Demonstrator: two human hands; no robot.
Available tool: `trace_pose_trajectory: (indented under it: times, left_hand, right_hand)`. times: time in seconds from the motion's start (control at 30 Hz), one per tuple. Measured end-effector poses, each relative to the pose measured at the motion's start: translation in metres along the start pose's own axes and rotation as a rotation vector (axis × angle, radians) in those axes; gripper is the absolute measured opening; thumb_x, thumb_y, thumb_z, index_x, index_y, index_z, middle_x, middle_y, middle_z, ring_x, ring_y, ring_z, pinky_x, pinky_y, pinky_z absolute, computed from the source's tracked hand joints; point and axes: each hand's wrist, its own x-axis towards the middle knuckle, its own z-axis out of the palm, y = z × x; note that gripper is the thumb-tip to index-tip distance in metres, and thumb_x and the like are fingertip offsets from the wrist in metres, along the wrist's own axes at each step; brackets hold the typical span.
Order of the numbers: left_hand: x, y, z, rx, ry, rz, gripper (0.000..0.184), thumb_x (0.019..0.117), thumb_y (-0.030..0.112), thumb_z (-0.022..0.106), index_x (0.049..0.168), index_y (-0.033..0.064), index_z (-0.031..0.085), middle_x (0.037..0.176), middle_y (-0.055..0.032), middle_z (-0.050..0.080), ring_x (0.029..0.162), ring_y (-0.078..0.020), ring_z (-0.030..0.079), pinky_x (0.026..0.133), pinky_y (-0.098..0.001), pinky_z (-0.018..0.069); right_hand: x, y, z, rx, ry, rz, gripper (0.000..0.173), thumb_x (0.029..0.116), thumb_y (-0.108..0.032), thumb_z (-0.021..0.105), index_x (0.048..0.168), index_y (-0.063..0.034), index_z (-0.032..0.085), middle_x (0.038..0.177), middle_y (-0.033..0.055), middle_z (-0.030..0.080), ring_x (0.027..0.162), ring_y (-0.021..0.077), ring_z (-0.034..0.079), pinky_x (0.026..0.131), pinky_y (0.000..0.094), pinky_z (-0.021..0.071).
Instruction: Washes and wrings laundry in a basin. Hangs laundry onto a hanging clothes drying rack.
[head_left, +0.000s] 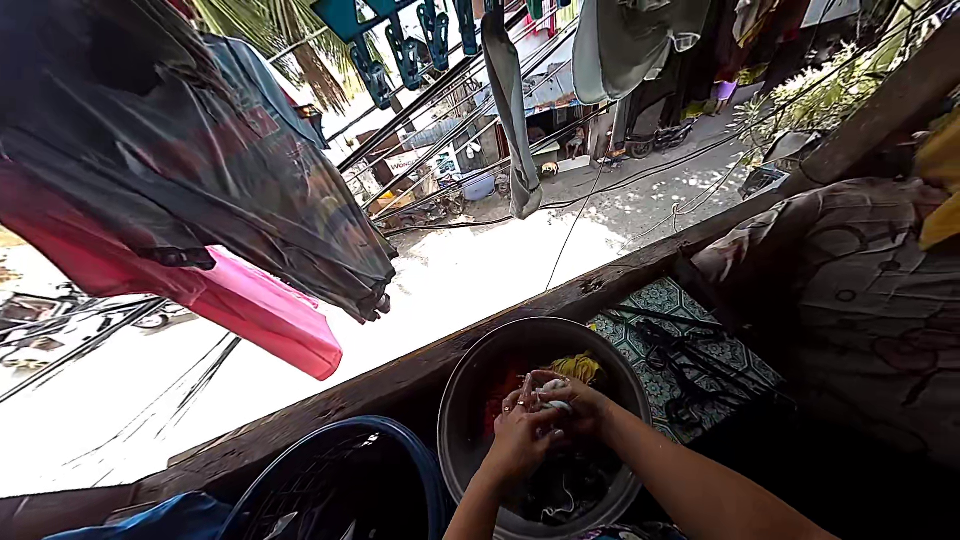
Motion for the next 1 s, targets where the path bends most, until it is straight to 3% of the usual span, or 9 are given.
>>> trace_pose_trajectory:
  times: [0.07,0.17,0.37,0.6,0.67,0.73,0.8,0.9,1.0]
  left_hand:
    - [-0.006,-0.013,-0.010,-0.187,0.146,0.057,0.034,0.0956,0.027,0.067,0.128,0.0192,0.073,0.158,-0.0172,0.044,0.144,-0.0299,0.043,0.117,-0.0462,0.0359]
    - [-0.012,-0.028,-0.027,-0.313,0.230,-0.021,0.033,0.1003,0.019,0.062,0.131,0.0090,0.068,0.127,-0.0085,0.069,0.109,-0.0142,0.069,0.095,-0.0313,0.0556]
    - [-0.007,-0.025,-0.023,-0.323,0.184,-0.088,0.032,0.0999,0.018,0.063,0.130,0.0080,0.067,0.115,-0.0067,0.073,0.098,-0.0113,0.070,0.089,-0.0301,0.0559]
    - [-0.001,-0.019,-0.008,-0.307,0.104,-0.081,0.038,0.0989,0.021,0.064,0.135,0.0087,0.064,0.115,-0.0078,0.073,0.099,-0.0129,0.070,0.091,-0.0315,0.0556]
    - [0.002,-0.014,-0.003,-0.346,0.100,-0.067,0.046,0.0980,0.024,0.067,0.141,0.0078,0.059,0.121,-0.0102,0.070,0.104,-0.0153,0.070,0.094,-0.0332,0.0555]
    - [0.008,-0.010,0.003,-0.413,0.126,-0.038,0.060,0.0956,0.026,0.070,0.148,0.0046,0.049,0.132,-0.0141,0.065,0.115,-0.0190,0.067,0.100,-0.0355,0.0539]
    - [0.014,-0.005,0.006,-0.501,0.181,-0.029,0.069,0.0940,0.025,0.072,0.152,0.0031,0.041,0.138,-0.0146,0.062,0.119,-0.0181,0.066,0.103,-0.0358,0.0532]
    - [0.024,0.002,0.003,-0.659,0.329,0.007,0.057,0.0914,0.015,0.073,0.143,0.0032,0.051,0.123,-0.0124,0.069,0.106,-0.0174,0.071,0.092,-0.0361,0.0594]
    - [0.027,0.010,-0.016,-0.706,0.407,0.046,0.047,0.0896,0.011,0.072,0.134,0.0017,0.058,0.108,-0.0098,0.073,0.092,-0.0166,0.072,0.080,-0.0346,0.0613]
  right_hand:
    - [0.000,-0.005,-0.006,-0.088,0.078,0.037,0.048,0.0971,0.004,0.059,0.143,-0.0055,0.047,0.095,0.0098,0.069,0.064,0.0101,0.062,0.057,0.0236,0.0519]
    - [-0.002,-0.009,-0.006,-0.215,0.171,0.068,0.028,0.1050,-0.013,0.057,0.132,-0.0059,0.054,0.081,0.0021,0.060,0.050,0.0043,0.047,0.044,0.0182,0.0380]
    - [-0.007,-0.013,0.014,-0.521,0.352,0.031,0.037,0.1099,-0.041,0.046,0.099,-0.0069,0.057,0.066,-0.0008,0.045,0.047,0.0085,0.042,0.044,0.0239,0.0386]
    - [-0.007,-0.007,0.018,-0.521,0.393,0.006,0.030,0.1104,-0.030,0.044,0.092,-0.0082,0.052,0.064,-0.0008,0.043,0.048,0.0095,0.042,0.046,0.0255,0.0389]
    - [-0.007,-0.006,0.017,-0.408,0.323,-0.016,0.028,0.1106,-0.031,0.045,0.096,-0.0087,0.054,0.067,-0.0007,0.049,0.051,0.0089,0.049,0.049,0.0250,0.0456]
    - [-0.012,-0.009,0.020,-0.274,0.181,-0.081,0.025,0.1104,-0.028,0.046,0.116,-0.0059,0.058,0.084,0.0033,0.061,0.071,0.0120,0.062,0.067,0.0299,0.0554]
    - [-0.019,-0.017,0.025,-0.202,0.005,-0.063,0.034,0.1114,-0.032,0.039,0.133,-0.0079,0.049,0.104,0.0064,0.064,0.093,0.0148,0.066,0.085,0.0342,0.0560]
    - [-0.028,-0.037,0.028,-0.207,-0.167,-0.046,0.034,0.1048,-0.027,0.040,0.135,-0.0130,0.049,0.113,0.0065,0.064,0.103,0.0171,0.065,0.090,0.0377,0.0552]
    - [-0.037,-0.071,0.026,-0.542,-0.198,-0.132,0.038,0.1004,-0.013,0.053,0.139,-0.0114,0.052,0.121,0.0097,0.064,0.104,0.0193,0.066,0.086,0.0412,0.0575]
